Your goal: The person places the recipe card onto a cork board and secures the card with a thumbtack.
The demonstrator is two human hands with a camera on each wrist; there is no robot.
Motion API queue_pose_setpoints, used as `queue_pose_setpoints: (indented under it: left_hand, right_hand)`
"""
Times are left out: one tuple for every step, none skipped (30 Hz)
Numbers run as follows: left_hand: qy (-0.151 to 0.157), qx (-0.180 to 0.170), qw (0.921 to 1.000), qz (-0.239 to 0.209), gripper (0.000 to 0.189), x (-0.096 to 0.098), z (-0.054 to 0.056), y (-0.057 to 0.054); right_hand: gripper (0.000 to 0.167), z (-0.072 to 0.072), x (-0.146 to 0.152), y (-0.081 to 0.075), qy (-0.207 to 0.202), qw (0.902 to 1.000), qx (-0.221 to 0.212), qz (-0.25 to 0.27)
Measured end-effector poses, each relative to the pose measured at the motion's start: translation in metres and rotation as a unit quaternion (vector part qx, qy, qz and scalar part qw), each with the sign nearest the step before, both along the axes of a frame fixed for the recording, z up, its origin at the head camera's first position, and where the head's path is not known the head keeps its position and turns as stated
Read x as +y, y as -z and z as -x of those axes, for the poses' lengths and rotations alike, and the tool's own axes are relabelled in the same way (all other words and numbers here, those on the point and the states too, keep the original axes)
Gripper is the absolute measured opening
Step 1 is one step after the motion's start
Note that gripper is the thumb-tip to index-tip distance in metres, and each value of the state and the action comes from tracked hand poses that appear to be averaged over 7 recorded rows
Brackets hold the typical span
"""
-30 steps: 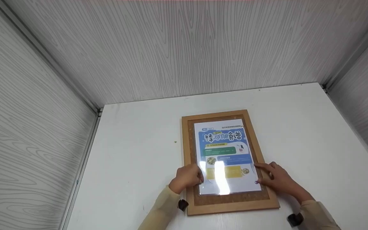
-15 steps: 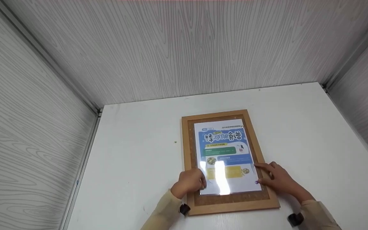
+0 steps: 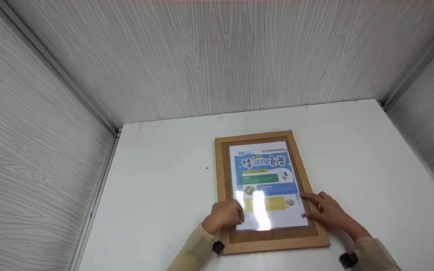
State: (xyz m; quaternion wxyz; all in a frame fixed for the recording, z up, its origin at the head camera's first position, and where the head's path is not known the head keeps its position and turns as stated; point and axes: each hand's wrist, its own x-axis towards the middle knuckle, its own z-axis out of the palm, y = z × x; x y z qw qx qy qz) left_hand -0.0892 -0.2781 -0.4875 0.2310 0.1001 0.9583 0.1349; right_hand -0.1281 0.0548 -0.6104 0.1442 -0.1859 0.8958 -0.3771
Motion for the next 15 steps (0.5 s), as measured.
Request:
queue_pose_setpoints:
  left_hand:
    - [0.000, -0.001, 1.0000, -0.001, 0.011, -0.0005, 0.0001, 0.0002]
    - [-0.002, -0.002, 1.0000, -0.003, 0.010, -0.0011, 0.0002, 0.0004]
    - [-0.003, -0.004, 1.0000, -0.006, 0.010, -0.0019, 0.0003, 0.0012]
    - [-0.005, -0.005, 0.9999, -0.009, 0.010, -0.0028, 0.0003, 0.0020]
    - [-0.007, -0.008, 0.9999, -0.012, 0.009, -0.0036, 0.0005, 0.0027]
    - [-0.010, -0.011, 0.9998, -0.015, 0.009, -0.0044, 0.0007, 0.0035]
    - [-0.013, -0.014, 0.9996, -0.019, 0.008, -0.0052, 0.0010, 0.0041]
    - [-0.017, -0.017, 0.9994, -0.024, 0.008, -0.0060, 0.0013, 0.0048]
    - [-0.020, -0.019, 0.9993, -0.027, 0.008, -0.0067, 0.0016, 0.0055]
    - [-0.022, -0.019, 0.9992, -0.028, 0.008, -0.0073, 0.0018, 0.0062]
    - [-0.026, -0.018, 0.9991, -0.029, 0.008, -0.0077, 0.0020, 0.0069]
    - [-0.029, -0.018, 0.9990, -0.030, 0.008, -0.0080, 0.0021, 0.0074]
    - [-0.031, -0.018, 0.9988, -0.032, 0.009, -0.0081, 0.0020, 0.0078]
    - [-0.034, -0.018, 0.9987, -0.032, 0.009, -0.0081, 0.0019, 0.0082]
    - [-0.036, -0.016, 0.9987, -0.031, 0.010, -0.0079, 0.0016, 0.0082]
  right_hand:
    - [0.067, -0.0002, -0.0001, 0.0001, 0.000, 1.0000, 0.000, 0.000]
    - [0.067, -0.0003, -0.0002, 0.0002, 0.000, 1.0000, -0.001, 0.001]
    - [0.067, -0.0004, -0.0003, 0.0001, 0.000, 1.0000, -0.001, 0.001]
    - [0.067, -0.0004, -0.0003, 0.0001, 0.000, 1.0000, -0.001, 0.001]
    - [0.067, -0.0004, -0.0004, 0.0001, -0.001, 1.0000, -0.001, 0.000]
    - [0.067, -0.0003, -0.0004, 0.0003, -0.001, 1.0000, 0.000, 0.000]
    - [0.067, -0.0002, -0.0004, 0.0004, -0.001, 1.0000, 0.000, -0.001]
    - [0.068, 0.0000, -0.0003, 0.0003, -0.001, 1.0000, 0.000, -0.003]
    - [0.068, 0.0001, -0.0004, 0.0003, -0.001, 1.0000, 0.000, -0.005]
    - [0.068, 0.0001, -0.0002, 0.0001, -0.001, 1.0000, 0.000, -0.005]
    - [0.068, 0.0002, -0.0002, 0.0001, -0.002, 1.0000, 0.001, -0.005]
    - [0.067, 0.0002, 0.0000, 0.0000, -0.001, 1.0000, 0.002, -0.005]
    - [0.067, 0.0001, 0.0000, -0.0003, -0.001, 1.0000, 0.002, -0.004]
    - [0.066, -0.0002, 0.0001, -0.0005, -0.001, 1.0000, 0.004, -0.003]
    - [0.066, -0.0006, 0.0001, -0.0005, 0.001, 1.0000, 0.005, 0.000]
